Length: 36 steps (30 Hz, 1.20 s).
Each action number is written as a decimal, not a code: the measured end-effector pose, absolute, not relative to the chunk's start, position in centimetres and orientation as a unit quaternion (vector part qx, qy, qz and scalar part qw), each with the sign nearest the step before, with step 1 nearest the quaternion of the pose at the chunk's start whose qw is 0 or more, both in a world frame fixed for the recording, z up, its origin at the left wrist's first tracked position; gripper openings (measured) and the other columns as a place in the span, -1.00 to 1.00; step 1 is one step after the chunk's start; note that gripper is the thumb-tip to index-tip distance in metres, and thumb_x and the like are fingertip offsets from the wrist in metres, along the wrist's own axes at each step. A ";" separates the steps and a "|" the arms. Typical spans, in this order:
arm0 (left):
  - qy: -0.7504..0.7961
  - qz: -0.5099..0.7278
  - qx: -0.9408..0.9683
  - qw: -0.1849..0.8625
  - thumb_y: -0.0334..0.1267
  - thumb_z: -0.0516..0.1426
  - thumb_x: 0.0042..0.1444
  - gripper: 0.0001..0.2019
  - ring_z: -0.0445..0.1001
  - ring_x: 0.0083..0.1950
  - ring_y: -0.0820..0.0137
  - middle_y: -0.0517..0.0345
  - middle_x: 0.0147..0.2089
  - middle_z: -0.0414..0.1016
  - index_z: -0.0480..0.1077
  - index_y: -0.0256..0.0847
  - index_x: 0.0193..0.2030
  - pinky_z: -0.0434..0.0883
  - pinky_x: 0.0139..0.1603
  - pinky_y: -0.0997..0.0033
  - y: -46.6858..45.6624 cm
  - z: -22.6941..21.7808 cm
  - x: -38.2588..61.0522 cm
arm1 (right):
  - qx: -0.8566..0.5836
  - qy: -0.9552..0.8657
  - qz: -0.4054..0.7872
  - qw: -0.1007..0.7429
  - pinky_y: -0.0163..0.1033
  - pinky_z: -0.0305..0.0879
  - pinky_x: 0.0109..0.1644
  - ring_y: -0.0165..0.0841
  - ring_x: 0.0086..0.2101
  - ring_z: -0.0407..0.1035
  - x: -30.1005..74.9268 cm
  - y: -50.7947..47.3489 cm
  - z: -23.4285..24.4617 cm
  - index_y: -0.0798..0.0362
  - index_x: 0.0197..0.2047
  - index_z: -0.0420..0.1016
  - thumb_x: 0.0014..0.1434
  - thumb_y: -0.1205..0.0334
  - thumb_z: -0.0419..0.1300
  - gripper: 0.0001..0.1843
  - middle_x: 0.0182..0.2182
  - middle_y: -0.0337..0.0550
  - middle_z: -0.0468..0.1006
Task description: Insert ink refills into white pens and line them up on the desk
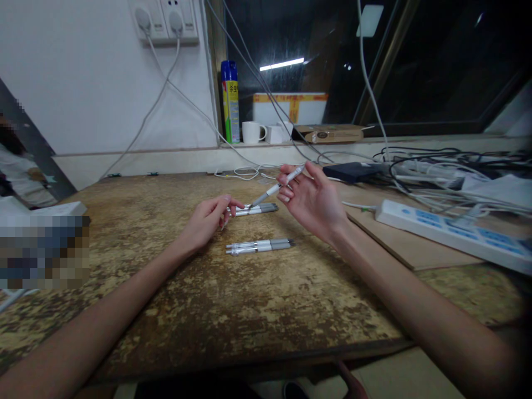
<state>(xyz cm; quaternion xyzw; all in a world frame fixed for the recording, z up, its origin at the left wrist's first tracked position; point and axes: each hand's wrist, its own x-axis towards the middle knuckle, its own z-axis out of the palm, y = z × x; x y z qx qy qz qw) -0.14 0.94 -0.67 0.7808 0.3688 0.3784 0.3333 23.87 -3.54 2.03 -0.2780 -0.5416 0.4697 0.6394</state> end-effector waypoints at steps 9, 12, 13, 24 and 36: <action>0.446 0.397 0.755 0.270 0.07 -0.06 0.39 -0.47 0.34 -0.40 0.34 0.10 -0.37 0.46 0.62 -0.27 -0.08 0.21 -0.40 0.41 1.2 -0.6 -0.9 | -0.287 -0.567 0.453 0.626 -0.15 0.29 -0.28 -0.27 -0.36 0.25 24.2 -3.4 1.7 -0.07 -0.08 0.55 0.31 -0.33 -0.03 -0.44 -0.30 -0.09 0.46; 0.463 0.381 0.770 0.219 0.02 -0.04 0.38 -0.50 0.36 -0.36 0.31 0.11 -0.39 0.47 0.63 -0.27 -0.14 0.20 -0.36 0.40 1.1 -0.2 -1.0 | -0.286 -0.568 0.455 0.624 -0.15 0.29 -0.26 -0.28 -0.35 0.25 24.3 -3.4 1.7 -0.06 -0.04 0.56 0.28 -0.41 -0.06 -0.34 -0.28 -0.07 0.47; 0.468 0.375 0.775 0.201 0.00 -0.04 0.37 -0.51 0.35 -0.37 0.31 0.12 -0.41 0.46 0.63 -0.27 -0.17 0.18 -0.36 0.40 1.0 -0.2 -1.0 | -0.282 -0.565 0.459 0.625 -0.16 0.29 -0.26 -0.29 -0.35 0.24 24.3 -3.4 1.7 -0.06 -0.04 0.56 0.28 -0.42 -0.06 -0.33 -0.28 -0.08 0.47; 0.472 0.337 0.798 0.165 -0.02 -0.07 0.37 -0.51 0.31 -0.46 0.33 0.17 -0.51 0.41 0.62 -0.25 -0.24 0.11 -0.42 0.39 1.1 -0.4 -1.1 | -0.286 -0.556 0.459 0.631 -0.16 0.28 -0.28 -0.27 -0.34 0.25 24.3 -3.4 1.7 -0.07 -0.02 0.55 0.30 -0.35 -0.04 -0.40 -0.29 -0.09 0.46; 0.465 0.315 0.811 0.163 -0.04 -0.07 0.39 -0.52 0.34 -0.49 0.36 0.18 -0.50 0.43 0.62 -0.21 -0.25 0.15 -0.42 0.39 1.1 -0.7 -1.1 | -0.282 -0.560 0.466 0.624 -0.16 0.24 -0.30 -0.30 -0.38 0.24 24.1 -3.6 1.9 -0.08 -0.04 0.57 0.29 -0.37 -0.03 -0.39 -0.30 -0.10 0.47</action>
